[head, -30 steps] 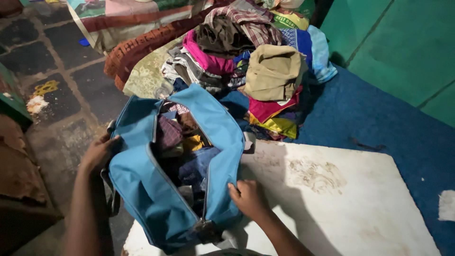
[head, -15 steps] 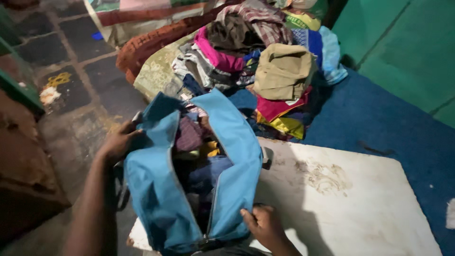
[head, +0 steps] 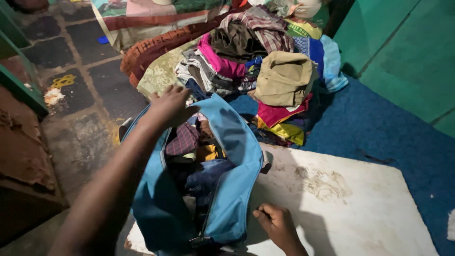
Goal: The person places several items of clothing from a pile into a blue bag, one by one.
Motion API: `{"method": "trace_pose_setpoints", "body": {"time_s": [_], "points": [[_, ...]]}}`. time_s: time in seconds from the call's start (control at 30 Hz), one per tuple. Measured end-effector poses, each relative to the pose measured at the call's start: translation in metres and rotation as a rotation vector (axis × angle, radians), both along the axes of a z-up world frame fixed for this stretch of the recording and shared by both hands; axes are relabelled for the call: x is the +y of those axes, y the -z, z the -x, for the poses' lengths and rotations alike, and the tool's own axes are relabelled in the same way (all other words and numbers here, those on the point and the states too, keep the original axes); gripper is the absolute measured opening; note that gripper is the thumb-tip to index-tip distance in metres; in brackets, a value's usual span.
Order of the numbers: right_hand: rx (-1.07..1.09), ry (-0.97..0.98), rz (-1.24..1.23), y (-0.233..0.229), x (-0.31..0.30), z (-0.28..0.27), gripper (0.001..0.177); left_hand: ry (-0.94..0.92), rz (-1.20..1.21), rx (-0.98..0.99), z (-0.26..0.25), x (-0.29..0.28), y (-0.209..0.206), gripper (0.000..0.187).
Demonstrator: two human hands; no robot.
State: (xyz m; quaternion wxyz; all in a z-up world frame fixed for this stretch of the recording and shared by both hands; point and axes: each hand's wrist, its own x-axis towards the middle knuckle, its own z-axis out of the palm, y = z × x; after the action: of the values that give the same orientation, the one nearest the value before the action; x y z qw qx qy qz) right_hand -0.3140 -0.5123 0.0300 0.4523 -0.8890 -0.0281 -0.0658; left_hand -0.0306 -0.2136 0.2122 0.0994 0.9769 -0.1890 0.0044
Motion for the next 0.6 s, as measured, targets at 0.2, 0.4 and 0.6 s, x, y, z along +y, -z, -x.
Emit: {"method": "trace_pose_setpoints", "body": {"time_s": [0.2, 0.4, 0.6], "points": [[0.096, 0.084, -0.001, -0.002, -0.019, -0.005, 0.024, -0.102, -0.074, 0.025, -0.049, -0.066, 0.048, 0.067], [0.156, 0.192, -0.008, 0.003, -0.041, -0.022, 0.024, -0.218, 0.337, -0.015, -0.046, -0.134, 0.236, 0.07], [0.131, 0.276, 0.085, 0.008, -0.069, -0.062, 0.021, -0.295, 0.168, -0.26, -0.012, -0.156, 0.284, 0.072]]}}
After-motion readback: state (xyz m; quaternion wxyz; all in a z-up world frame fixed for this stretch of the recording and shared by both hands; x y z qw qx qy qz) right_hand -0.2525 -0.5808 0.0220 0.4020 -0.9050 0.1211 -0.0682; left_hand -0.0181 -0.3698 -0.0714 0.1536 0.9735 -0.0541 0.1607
